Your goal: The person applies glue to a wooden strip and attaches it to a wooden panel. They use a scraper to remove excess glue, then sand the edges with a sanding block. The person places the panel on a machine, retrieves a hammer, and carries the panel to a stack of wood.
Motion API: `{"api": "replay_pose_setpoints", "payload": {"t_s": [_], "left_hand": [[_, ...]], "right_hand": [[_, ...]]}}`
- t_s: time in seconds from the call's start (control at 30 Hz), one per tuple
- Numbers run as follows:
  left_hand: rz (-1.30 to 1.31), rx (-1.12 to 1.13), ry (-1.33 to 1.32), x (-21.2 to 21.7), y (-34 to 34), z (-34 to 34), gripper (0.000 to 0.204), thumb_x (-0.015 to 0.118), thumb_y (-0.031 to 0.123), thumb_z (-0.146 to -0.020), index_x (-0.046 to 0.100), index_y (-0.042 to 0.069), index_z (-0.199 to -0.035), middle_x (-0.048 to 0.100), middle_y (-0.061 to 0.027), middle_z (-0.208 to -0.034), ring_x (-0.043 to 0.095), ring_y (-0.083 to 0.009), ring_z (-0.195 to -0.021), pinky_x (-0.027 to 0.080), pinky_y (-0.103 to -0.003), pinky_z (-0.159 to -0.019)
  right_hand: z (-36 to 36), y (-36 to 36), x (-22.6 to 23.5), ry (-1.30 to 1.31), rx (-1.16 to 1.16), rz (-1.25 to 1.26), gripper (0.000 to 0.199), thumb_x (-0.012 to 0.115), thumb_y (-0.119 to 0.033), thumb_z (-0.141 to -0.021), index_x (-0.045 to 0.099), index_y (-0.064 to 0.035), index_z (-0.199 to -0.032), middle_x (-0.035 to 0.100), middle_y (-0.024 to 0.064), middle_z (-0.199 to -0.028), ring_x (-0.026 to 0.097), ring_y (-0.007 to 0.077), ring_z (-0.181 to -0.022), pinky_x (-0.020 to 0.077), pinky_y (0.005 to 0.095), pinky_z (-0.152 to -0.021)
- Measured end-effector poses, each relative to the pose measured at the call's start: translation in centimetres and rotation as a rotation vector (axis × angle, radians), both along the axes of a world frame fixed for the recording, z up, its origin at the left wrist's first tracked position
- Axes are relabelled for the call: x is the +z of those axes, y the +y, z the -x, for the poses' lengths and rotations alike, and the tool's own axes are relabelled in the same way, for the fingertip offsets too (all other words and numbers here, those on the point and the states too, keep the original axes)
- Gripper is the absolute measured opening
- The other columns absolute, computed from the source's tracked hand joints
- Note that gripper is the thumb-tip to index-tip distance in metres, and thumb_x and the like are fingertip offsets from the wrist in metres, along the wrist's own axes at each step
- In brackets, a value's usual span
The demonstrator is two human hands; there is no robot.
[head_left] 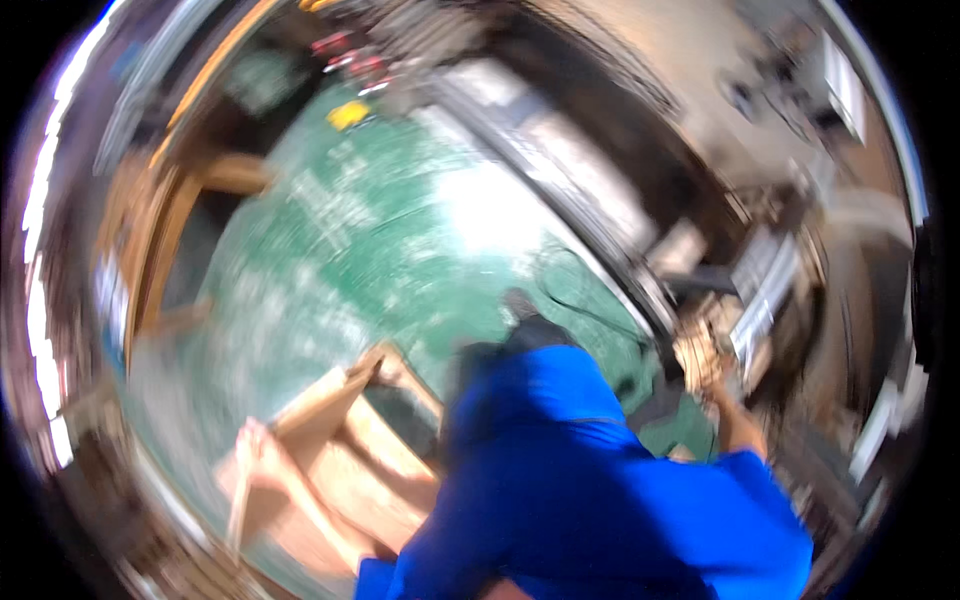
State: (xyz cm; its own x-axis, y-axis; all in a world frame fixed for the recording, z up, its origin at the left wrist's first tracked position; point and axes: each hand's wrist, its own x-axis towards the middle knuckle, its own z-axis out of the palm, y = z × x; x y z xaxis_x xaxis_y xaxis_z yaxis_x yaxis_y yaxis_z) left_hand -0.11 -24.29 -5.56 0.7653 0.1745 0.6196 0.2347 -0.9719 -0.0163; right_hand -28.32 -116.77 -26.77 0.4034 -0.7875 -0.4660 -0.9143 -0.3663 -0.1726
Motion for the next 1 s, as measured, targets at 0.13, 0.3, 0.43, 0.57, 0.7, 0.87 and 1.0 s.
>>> {"api": "replay_pose_setpoints", "payload": {"t_s": [0.13,0.3,0.43,0.57,0.7,0.87,1.0], "left_hand": [[0.188,0.072,0.056,3.3,-1.6,-3.0,0.016,0.082,0.020,-0.085,0.075,0.005,-0.084,0.075,-0.0129,-0.087,0.070,-0.0314,-0.080,0.056,-0.042,-0.077],[0.193,-0.016,-0.077,3.4,-1.9,-4.9,0.025,0.081,0.029,-0.085,0.069,0.011,-0.073,0.070,-0.0064,-0.078,0.066,-0.0254,-0.076,0.049,-0.040,-0.073],[0.246,0.035,-0.108,2.5,-1.1,-4.2,0.035,0.079,0.035,-0.083,0.062,0.011,-0.064,0.059,-0.0031,-0.067,0.060,-0.0224,-0.069,0.046,-0.038,-0.069],[0.290,0.009,-0.138,1.7,-1.2,-4.4,0.035,0.081,0.036,-0.081,0.062,0.013,-0.063,0.058,-0.0016,-0.067,0.057,-0.0197,-0.069,0.045,-0.035,-0.069],[0.389,-0.002,-0.026,2.5,-1.9,-3.1,0.038,0.081,0.040,-0.082,0.062,0.011,-0.066,0.056,-0.0014,-0.068,0.055,-0.0179,-0.070,0.043,-0.034,-0.069],[0.614,0.089,-0.023,5.2,-3.9,-1.6,0.036,0.083,0.040,-0.081,0.063,0.011,-0.072,0.059,-0.0021,-0.075,0.058,-0.0203,-0.075,0.043,-0.035,-0.068],[0.633,0.365,0.059,7.2,-6.3,-0.3,0.023,0.080,0.029,-0.081,0.068,0.009,-0.082,0.061,-0.0053,-0.089,0.063,-0.0260,-0.104,0.050,-0.040,-0.088]], "right_hand": [[-7.0,10.2,-16.0,0.042,0.391,-0.443,0.039,0.075,-0.029,-0.097,0.067,-0.0014,-0.072,0.052,-0.0015,-0.057,0.046,0.0138,-0.045,0.0362,0.0355,-0.043],[-30.7,24.8,-11.9,0.126,0.620,-0.800,0.037,0.066,-0.030,-0.105,0.072,0.0031,-0.088,0.071,0.0088,-0.071,0.065,0.0152,-0.061,0.0500,0.0325,-0.056],[-47.3,34.9,-6.5,-0.035,1.135,-0.736,0.038,0.063,-0.030,-0.105,0.070,0.0024,-0.086,0.074,0.0111,-0.074,0.067,0.0180,-0.063,0.0518,0.0358,-0.060],[-59.8,48.4,-3.1,-0.267,1.645,-0.411,0.027,0.062,-0.017,-0.100,0.073,0.0056,-0.110,0.078,0.0175,-0.093,0.074,0.0260,-0.087,0.0572,0.0390,-0.082],[-63.7,66.6,2.5,-0.213,1.732,-0.582,0.032,0.065,-0.017,-0.100,0.071,0.0022,-0.125,0.077,0.0186,-0.110,0.073,0.0236,-0.100,0.0555,0.0354,-0.093],[-60.1,83.1,1.7,-0.157,2.063,-0.795,0.031,0.065,-0.018,-0.102,0.070,0.0010,-0.126,0.075,0.0245,-0.114,0.074,0.0345,-0.107,0.0563,0.0398,-0.093],[-53.4,88.7,0.0,0.105,2.244,-1.090,0.024,0.065,-0.018,-0.103,0.072,-0.0022,-0.121,0.076,0.0196,-0.096,0.072,0.0306,-0.080,0.0556,0.0392,-0.076]]}}
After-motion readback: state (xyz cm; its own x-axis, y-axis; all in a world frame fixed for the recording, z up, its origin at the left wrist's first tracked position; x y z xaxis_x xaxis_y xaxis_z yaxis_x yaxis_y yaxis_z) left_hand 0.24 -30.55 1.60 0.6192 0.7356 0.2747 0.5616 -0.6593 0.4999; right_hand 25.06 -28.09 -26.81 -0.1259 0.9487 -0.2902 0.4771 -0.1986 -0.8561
